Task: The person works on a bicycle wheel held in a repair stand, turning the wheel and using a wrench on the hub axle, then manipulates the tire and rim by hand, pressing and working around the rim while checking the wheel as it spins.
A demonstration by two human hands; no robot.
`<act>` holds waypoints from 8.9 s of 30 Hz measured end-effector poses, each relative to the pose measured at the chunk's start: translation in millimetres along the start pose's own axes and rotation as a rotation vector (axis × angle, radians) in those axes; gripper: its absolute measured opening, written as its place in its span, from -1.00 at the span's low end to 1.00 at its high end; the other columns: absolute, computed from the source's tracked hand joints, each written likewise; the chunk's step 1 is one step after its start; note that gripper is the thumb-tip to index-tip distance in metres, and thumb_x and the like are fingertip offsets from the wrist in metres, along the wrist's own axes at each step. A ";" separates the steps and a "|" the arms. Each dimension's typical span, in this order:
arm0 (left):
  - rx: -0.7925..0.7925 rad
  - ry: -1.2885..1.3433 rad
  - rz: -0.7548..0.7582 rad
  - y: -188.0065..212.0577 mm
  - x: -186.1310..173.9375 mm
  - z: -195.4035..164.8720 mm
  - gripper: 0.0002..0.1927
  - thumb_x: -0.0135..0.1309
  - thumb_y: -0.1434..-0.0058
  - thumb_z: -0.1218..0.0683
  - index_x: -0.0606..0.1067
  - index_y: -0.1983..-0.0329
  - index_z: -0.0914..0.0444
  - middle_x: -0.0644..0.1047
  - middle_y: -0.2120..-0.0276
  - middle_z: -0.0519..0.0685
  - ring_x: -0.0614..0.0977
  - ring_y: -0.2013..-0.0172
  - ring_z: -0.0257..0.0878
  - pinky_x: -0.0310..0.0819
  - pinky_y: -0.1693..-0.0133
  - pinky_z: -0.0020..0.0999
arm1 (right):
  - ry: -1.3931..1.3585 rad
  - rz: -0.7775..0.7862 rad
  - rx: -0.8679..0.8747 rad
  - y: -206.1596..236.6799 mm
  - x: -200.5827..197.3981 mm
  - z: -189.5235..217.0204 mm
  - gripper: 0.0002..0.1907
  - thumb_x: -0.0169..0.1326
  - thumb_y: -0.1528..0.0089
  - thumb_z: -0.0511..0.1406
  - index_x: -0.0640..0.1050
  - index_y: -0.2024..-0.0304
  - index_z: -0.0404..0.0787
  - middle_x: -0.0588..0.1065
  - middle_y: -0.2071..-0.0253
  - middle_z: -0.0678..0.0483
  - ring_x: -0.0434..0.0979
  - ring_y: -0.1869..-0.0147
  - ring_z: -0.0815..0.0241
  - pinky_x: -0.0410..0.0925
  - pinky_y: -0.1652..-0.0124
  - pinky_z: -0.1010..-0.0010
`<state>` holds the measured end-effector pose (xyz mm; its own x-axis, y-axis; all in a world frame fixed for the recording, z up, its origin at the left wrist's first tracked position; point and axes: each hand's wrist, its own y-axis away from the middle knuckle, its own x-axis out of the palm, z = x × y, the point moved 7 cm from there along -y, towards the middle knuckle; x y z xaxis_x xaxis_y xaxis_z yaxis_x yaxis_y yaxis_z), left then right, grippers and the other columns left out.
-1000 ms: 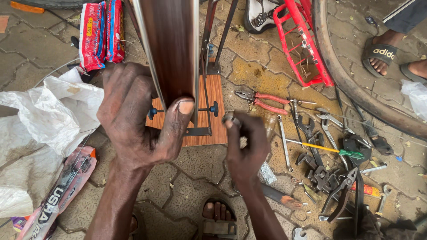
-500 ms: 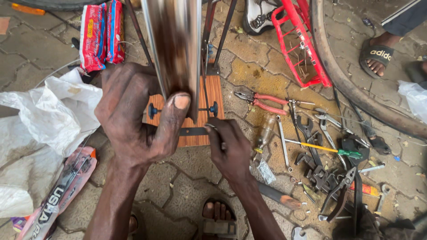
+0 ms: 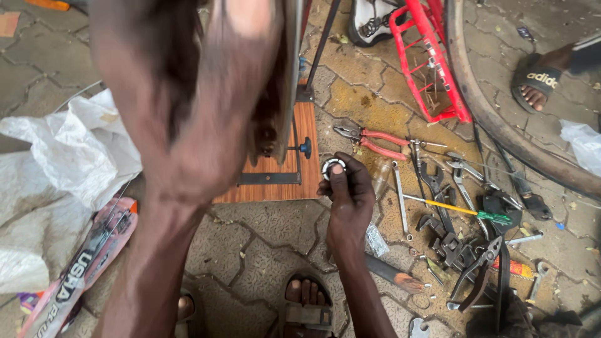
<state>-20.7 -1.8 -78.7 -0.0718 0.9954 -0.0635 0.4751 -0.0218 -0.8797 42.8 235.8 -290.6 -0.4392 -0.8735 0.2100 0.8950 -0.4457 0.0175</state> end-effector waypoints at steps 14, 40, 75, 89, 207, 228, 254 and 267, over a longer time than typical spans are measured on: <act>-1.002 -0.181 -0.038 127.1 -0.7 92.3 -0.27 -0.32 -0.46 -0.29 0.66 0.20 0.36 0.70 0.29 0.17 0.74 0.12 0.02 0.54 -0.13 0.02 | -0.110 -0.072 0.218 -3.5 -22.6 -47.2 -0.81 0.13 -0.31 -0.26 0.54 0.10 -0.23 0.55 0.29 0.07 0.55 0.28 0.24 0.51 0.21 0.37; -0.330 -0.196 -0.106 29.7 27.1 -24.4 -0.67 -0.02 -0.49 0.14 0.32 -0.23 0.42 0.48 0.19 0.07 0.46 0.38 -0.38 0.36 0.41 -0.49 | -0.190 0.180 0.232 -39.3 34.8 -34.1 -0.83 0.24 -0.27 -0.38 0.46 0.28 -0.23 0.59 0.09 -0.09 0.60 0.01 0.13 0.51 -0.06 0.26; -0.111 -0.440 -0.107 60.9 8.9 -28.8 -0.38 -0.23 -0.54 -0.33 0.46 -0.02 0.32 0.53 0.02 0.11 0.53 -0.02 -0.11 0.39 -0.09 -0.20 | -0.294 0.219 0.232 -38.7 23.5 -34.4 -0.83 0.19 -0.19 -0.51 0.46 0.34 -0.22 0.56 -0.11 -0.14 0.61 -0.12 0.07 0.49 -0.09 0.09; -0.143 -0.423 -0.078 46.2 14.3 -32.2 -0.70 0.18 -0.49 -0.04 0.44 0.08 0.29 0.49 0.15 0.05 0.51 0.11 -0.20 0.38 0.05 -0.35 | -0.329 0.188 0.329 -14.3 6.5 -47.1 -0.87 0.17 -0.24 -0.43 0.46 0.33 -0.19 0.59 -0.02 -0.11 0.58 -0.17 0.01 0.49 -0.09 0.06; -0.962 -0.230 0.155 108.2 -0.1 37.0 -0.20 -0.54 -0.41 -0.40 0.42 -0.20 0.28 0.60 0.18 0.24 0.66 0.08 0.03 0.49 -0.07 0.10 | -0.287 0.052 0.299 4.2 3.6 -38.7 -0.73 0.09 -0.31 -0.19 0.51 0.11 -0.27 0.61 0.04 -0.10 0.60 0.01 0.11 0.45 -0.01 0.23; -1.325 0.271 -0.114 133.3 33.5 82.5 -0.51 -0.03 -0.24 -0.10 0.56 -0.06 0.31 0.63 0.23 -0.03 0.52 0.22 -0.20 0.40 0.05 -0.12 | 0.477 0.313 -0.569 -3.5 33.5 96.6 -0.37 0.23 -0.26 -0.48 0.26 -0.31 -0.28 0.53 -0.20 -0.17 0.63 -0.23 0.06 0.50 -0.16 0.28; -1.129 0.228 -0.071 125.1 35.9 78.3 -0.37 0.06 -0.23 -0.22 0.54 -0.13 0.37 0.57 0.20 0.18 0.54 0.26 -0.14 0.41 0.25 -0.20 | -0.117 0.435 -0.166 -20.1 52.7 93.0 -0.49 0.22 -0.19 -0.60 0.35 -0.12 -0.30 0.53 -0.09 -0.05 0.61 -0.14 0.13 0.52 -0.16 0.33; -0.142 -0.309 -0.107 46.9 29.8 -42.3 -0.65 -0.02 -0.50 0.00 0.46 -0.18 0.33 0.54 -0.04 0.16 0.64 -0.05 -0.07 0.61 -0.03 -0.20 | -0.182 0.526 -0.228 -25.6 89.1 158.8 -0.47 0.15 -0.23 -0.60 0.34 -0.22 -0.32 0.43 -0.22 -0.08 0.52 -0.29 0.12 0.40 -0.27 0.32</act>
<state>36.6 30.8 -101.8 -0.3791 0.9158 -0.1326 0.5658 0.1160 -0.8164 -6.9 200.5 -117.2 0.0968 -0.9496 0.2983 0.9405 -0.0109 -0.3398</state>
